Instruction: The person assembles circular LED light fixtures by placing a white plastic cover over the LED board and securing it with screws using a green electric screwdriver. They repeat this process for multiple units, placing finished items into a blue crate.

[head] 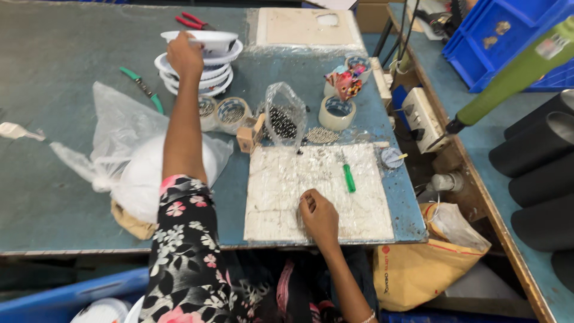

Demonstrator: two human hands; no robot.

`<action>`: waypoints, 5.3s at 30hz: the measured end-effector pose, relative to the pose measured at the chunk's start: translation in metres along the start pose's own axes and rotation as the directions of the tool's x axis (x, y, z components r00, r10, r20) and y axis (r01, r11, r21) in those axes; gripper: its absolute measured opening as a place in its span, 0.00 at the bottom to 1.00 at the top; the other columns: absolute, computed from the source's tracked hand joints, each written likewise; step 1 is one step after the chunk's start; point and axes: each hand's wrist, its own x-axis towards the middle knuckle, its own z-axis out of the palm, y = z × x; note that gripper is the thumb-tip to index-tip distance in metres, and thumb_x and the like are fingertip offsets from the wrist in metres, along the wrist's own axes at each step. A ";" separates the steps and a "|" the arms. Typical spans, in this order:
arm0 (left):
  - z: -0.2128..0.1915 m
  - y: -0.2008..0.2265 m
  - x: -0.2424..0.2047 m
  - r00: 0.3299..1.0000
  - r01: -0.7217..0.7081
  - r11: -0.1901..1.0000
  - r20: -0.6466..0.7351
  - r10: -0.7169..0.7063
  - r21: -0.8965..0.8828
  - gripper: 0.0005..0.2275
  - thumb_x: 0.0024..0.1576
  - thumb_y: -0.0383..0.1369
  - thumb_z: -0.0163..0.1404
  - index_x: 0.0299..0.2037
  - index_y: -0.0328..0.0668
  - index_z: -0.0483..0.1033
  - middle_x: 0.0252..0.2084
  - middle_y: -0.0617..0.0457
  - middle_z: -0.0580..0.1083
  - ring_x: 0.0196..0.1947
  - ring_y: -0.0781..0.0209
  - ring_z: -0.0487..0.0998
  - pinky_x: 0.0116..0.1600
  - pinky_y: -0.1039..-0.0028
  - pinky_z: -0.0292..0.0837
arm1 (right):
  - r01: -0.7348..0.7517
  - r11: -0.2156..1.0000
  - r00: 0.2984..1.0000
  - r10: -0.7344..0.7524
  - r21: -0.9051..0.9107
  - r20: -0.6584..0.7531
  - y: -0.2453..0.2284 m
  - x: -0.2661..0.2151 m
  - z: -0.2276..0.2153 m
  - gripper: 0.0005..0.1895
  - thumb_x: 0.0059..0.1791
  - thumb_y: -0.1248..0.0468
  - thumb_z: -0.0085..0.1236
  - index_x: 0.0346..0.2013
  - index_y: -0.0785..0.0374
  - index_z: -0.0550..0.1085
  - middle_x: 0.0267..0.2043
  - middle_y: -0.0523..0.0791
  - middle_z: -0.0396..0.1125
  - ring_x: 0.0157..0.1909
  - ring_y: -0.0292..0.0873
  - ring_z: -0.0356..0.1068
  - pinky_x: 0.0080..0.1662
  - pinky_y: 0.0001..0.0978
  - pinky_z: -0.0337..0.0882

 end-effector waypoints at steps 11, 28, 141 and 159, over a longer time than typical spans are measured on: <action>-0.279 0.058 -0.171 0.846 -0.441 0.777 0.082 0.527 -0.450 0.14 0.53 0.18 0.60 0.49 0.34 0.77 0.50 0.41 0.78 0.53 0.43 0.81 0.58 0.63 0.73 | 0.104 0.958 0.992 -0.081 0.266 -0.095 0.048 0.002 0.018 0.09 0.55 0.62 0.53 0.38 0.65 0.77 0.24 0.48 0.66 0.27 0.41 0.64 0.31 0.32 0.64; -0.304 0.081 -0.439 0.836 0.210 0.723 0.504 0.217 -0.658 0.11 0.48 0.18 0.60 0.40 0.37 0.80 0.62 0.37 0.74 0.64 0.48 0.75 0.65 0.66 0.70 | -0.173 0.551 0.968 -0.058 0.817 0.244 0.037 -0.036 -0.057 0.34 0.50 0.72 0.55 0.71 0.71 0.60 0.61 0.49 0.67 0.60 0.40 0.68 0.61 0.33 0.68; -0.238 0.129 -0.445 0.835 -0.322 0.735 0.187 0.518 -0.597 0.12 0.48 0.21 0.54 0.39 0.45 0.85 0.38 0.58 0.76 0.40 0.60 0.74 0.52 0.66 0.66 | 0.235 0.951 0.963 -0.256 0.199 0.089 -0.001 -0.038 -0.055 0.09 0.49 0.75 0.63 0.44 0.69 0.80 0.45 0.48 0.76 0.44 0.39 0.76 0.46 0.27 0.75; -0.230 0.124 -0.450 0.894 -0.133 0.742 0.244 0.377 -0.658 0.13 0.51 0.19 0.48 0.40 0.44 0.83 0.44 0.58 0.80 0.48 0.57 0.77 0.60 0.65 0.71 | 0.501 0.865 0.865 -0.502 -0.017 -0.025 -0.011 -0.052 -0.046 0.11 0.47 0.79 0.60 0.40 0.65 0.80 0.42 0.47 0.75 0.45 0.47 0.74 0.47 0.35 0.75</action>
